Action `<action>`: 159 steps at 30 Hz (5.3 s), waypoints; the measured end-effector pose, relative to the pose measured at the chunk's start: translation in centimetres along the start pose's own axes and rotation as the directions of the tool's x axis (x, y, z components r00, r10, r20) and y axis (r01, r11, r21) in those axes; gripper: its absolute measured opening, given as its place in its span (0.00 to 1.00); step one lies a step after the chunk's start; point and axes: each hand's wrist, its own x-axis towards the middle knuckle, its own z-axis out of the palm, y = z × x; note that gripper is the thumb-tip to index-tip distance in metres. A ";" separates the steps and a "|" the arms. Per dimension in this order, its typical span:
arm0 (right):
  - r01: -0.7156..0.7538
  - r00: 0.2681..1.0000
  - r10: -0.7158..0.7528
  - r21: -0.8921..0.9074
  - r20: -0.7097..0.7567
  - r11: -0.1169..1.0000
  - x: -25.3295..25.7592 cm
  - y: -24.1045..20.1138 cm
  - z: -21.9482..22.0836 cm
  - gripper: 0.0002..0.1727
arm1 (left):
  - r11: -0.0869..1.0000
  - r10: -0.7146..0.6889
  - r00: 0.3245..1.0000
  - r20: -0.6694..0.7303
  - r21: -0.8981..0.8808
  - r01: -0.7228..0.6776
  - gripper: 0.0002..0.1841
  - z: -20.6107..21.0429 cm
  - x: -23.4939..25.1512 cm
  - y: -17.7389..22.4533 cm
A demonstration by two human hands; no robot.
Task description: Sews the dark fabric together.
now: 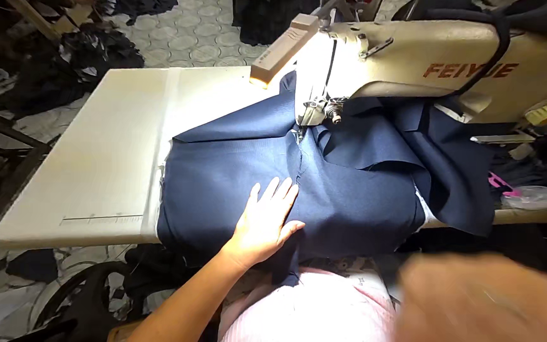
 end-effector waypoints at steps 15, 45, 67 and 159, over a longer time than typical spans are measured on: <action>-0.448 0.868 0.289 -0.888 -0.404 0.103 2.6 14.4 -2.7 0.30 | 0.885 0.466 0.880 0.086 -0.055 -0.463 0.19 -3.6 7.0 -1.2; -0.284 0.957 0.129 -0.737 -0.261 0.614 4.6 18.8 -2.2 0.18 | 0.724 0.618 0.765 0.182 -0.512 -0.463 0.09 -5.8 15.6 -8.5; -0.371 0.922 0.064 -0.827 -0.381 0.423 5.8 19.5 -1.0 0.08 | 0.847 0.518 0.853 -0.062 -0.102 -0.522 0.15 -3.2 11.1 -7.5; -0.542 0.838 0.152 -0.770 -0.524 0.337 5.6 19.1 -1.4 0.10 | 0.840 0.541 0.836 0.092 -0.104 -0.532 0.11 -4.9 14.8 -6.1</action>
